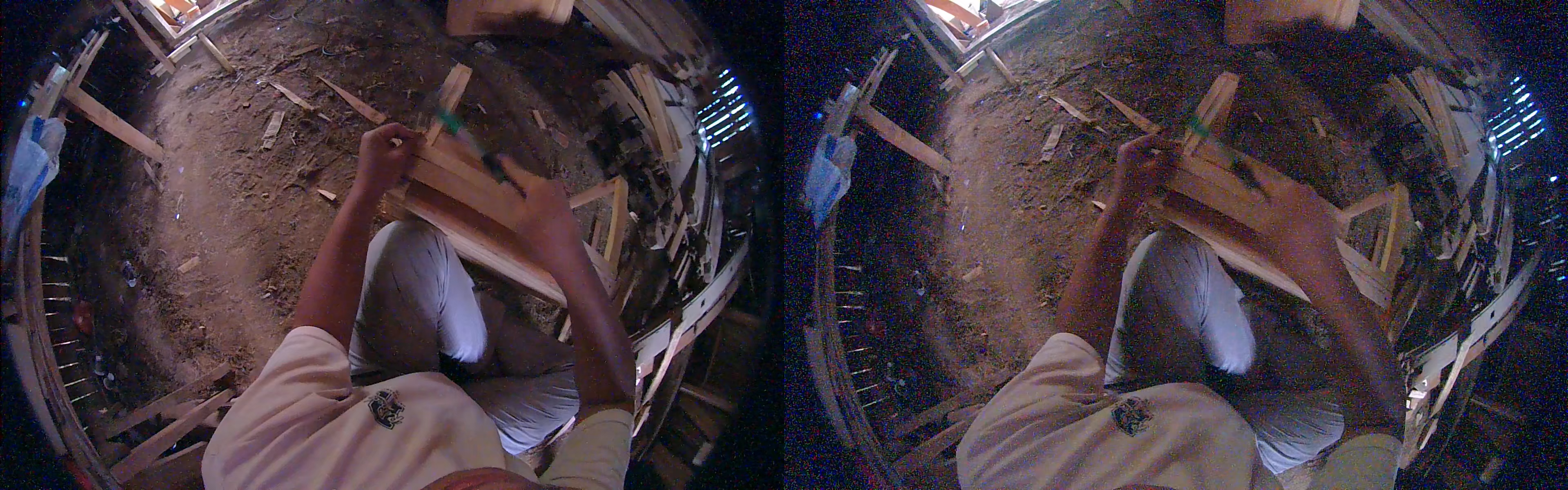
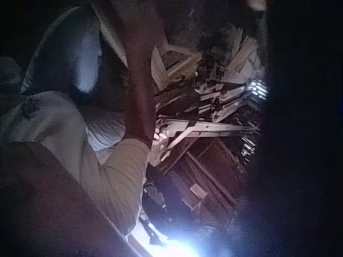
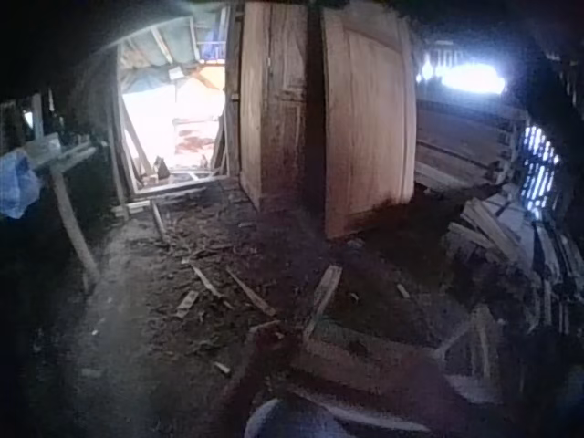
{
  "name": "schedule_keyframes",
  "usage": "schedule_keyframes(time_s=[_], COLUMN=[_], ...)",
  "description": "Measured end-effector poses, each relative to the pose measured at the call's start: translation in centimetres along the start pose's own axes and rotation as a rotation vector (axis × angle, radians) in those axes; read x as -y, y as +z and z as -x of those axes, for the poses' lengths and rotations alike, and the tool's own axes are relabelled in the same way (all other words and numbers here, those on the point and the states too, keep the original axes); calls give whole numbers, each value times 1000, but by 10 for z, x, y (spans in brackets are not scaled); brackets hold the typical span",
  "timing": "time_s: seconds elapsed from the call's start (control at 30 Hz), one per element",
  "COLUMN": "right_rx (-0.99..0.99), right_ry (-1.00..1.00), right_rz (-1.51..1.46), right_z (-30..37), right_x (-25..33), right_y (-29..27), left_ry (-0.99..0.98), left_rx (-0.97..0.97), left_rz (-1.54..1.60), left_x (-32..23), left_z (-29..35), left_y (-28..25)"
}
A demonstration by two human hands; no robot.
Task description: The person assembles a wooden frame by hand, using a hammer to drive nails into the joints. They position planks, align them, and secure them with nails, occasionally adjusting the frame's orientation.
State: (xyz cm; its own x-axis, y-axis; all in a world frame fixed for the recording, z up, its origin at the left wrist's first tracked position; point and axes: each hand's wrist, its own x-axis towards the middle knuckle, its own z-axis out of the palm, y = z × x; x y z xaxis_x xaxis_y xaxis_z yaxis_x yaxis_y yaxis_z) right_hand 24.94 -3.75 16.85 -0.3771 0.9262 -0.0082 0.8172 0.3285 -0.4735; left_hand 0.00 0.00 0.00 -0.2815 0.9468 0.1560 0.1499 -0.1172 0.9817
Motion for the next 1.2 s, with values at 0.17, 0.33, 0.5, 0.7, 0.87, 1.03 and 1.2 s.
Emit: schedule_keyframes(time_s=[0.17,0.33,0.5,0.7,0.87,1.03,1.2], right_rx=[-49,2,-73,-123,4,-48,-128], right_ry=[6,-87,-36,-97,-200,-267,-185], right_rz=[-61,11,17,40,-8,85,-19], right_z=[0,-10,-4,-10,-9,1,0], right_x=[2,-5,0,-9,-1,12,-31], right_y=[-1,-1,2,0,-5,-8,-4], left_ry=[48,134,-24,67,30,36,46], left_rx=[-34,-59,-31,-54,-33,-42,-41], left_rz=[80,-44,15,38,-32,9,-15], left_x=[-2,8,-8,-5,3,-1,3], left_z=[4,-8,0,3,0,1,-2], left_y=[2,-1,1,5,0,3,4])
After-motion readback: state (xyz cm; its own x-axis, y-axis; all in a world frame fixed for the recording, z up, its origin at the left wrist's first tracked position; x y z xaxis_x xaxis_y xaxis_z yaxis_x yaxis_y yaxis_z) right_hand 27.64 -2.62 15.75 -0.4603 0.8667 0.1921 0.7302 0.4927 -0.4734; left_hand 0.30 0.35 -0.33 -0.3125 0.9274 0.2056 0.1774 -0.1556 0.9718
